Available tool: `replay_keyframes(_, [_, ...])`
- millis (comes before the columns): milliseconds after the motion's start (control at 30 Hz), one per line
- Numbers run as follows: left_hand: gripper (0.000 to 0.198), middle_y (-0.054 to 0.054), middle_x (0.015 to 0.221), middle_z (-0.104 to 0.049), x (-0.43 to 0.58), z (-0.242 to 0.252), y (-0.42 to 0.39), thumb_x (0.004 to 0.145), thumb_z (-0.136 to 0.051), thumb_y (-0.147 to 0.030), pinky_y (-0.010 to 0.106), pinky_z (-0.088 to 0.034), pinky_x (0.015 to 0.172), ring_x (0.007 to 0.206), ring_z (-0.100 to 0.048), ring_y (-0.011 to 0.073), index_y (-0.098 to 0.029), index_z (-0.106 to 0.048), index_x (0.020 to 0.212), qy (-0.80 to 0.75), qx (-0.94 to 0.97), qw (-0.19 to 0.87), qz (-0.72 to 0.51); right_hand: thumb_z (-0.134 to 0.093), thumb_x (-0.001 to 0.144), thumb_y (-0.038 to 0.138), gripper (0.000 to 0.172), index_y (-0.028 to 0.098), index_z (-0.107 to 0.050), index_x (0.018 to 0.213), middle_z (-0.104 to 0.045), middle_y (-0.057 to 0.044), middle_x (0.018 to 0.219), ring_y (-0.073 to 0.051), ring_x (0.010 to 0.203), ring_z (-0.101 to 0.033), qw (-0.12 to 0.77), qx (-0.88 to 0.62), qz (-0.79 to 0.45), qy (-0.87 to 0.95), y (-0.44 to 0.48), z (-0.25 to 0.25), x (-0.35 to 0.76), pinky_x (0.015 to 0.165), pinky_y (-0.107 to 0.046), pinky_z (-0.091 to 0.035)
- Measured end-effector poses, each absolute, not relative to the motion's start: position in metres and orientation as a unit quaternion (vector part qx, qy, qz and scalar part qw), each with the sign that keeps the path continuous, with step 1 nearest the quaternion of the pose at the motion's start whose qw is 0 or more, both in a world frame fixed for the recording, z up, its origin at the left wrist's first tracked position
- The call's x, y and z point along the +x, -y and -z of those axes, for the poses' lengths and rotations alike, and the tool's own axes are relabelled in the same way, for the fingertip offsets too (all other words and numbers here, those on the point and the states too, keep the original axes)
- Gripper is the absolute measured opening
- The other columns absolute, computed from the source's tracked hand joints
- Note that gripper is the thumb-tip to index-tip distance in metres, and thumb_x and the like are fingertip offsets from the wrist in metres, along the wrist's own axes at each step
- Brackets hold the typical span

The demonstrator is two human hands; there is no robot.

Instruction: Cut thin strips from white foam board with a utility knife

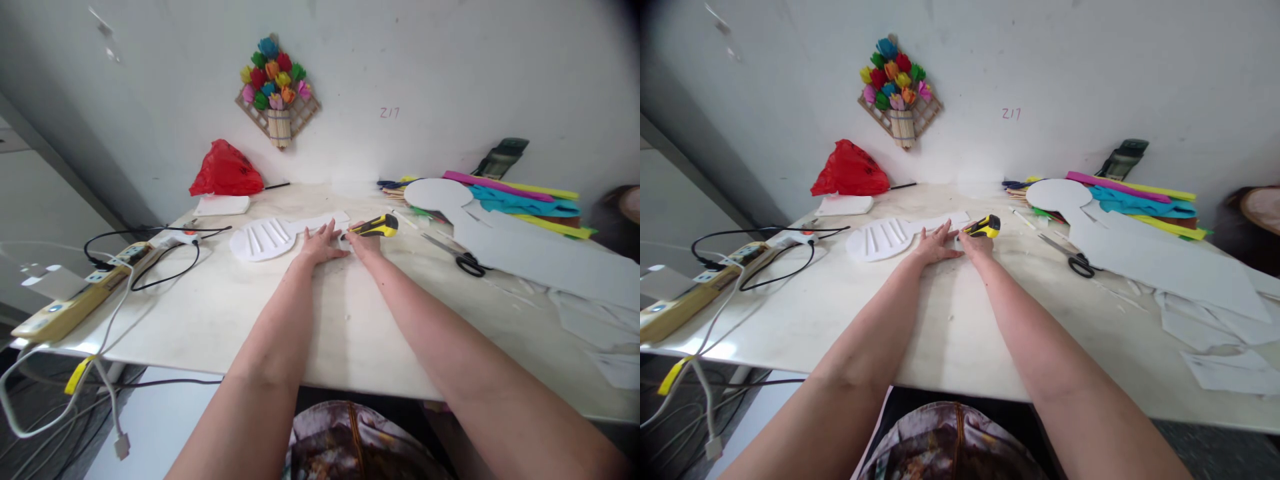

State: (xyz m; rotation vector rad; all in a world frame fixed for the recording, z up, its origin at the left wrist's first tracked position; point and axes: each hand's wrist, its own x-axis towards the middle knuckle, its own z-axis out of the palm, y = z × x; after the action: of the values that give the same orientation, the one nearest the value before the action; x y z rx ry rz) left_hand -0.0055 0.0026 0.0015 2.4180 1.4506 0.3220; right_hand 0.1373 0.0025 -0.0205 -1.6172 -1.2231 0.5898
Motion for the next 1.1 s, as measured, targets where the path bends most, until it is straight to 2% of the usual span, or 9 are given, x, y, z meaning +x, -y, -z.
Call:
replay_keyframes(600, [0.097, 0.001, 0.145, -0.039, -0.0063, -0.0001, -0.0037, 0.074, -0.050, -0.056, 0.062, 0.011, 0.108, 0.142, -0.010, 0.0231, -0.026, 0.005, 0.148, -0.497, 0.843, 0.164, -0.125, -0.058, 0.062, 0.029, 0.012, 0.022, -0.058, 0.071, -0.065, 0.000, 0.071, -0.018, 0.071, -0.062, 0.536, -0.644, -0.267, 0.476, 0.0008, 0.0203, 0.1360, 0.069, -0.031, -0.051])
replay_keyframes(1100, [0.097, 0.001, 0.145, -0.039, -0.0067, 0.0034, -0.0071, 0.074, -0.050, -0.056, 0.061, 0.011, 0.109, 0.142, -0.011, 0.0224, -0.025, 0.004, 0.148, -0.499, 0.843, 0.157, -0.125, -0.057, 0.060, 0.024, 0.009, 0.020, -0.057, 0.068, -0.063, 0.000, 0.068, -0.016, 0.067, -0.061, 0.559, -0.623, -0.271, 0.476, 0.0053, 0.0172, 0.1345, 0.065, -0.027, -0.049])
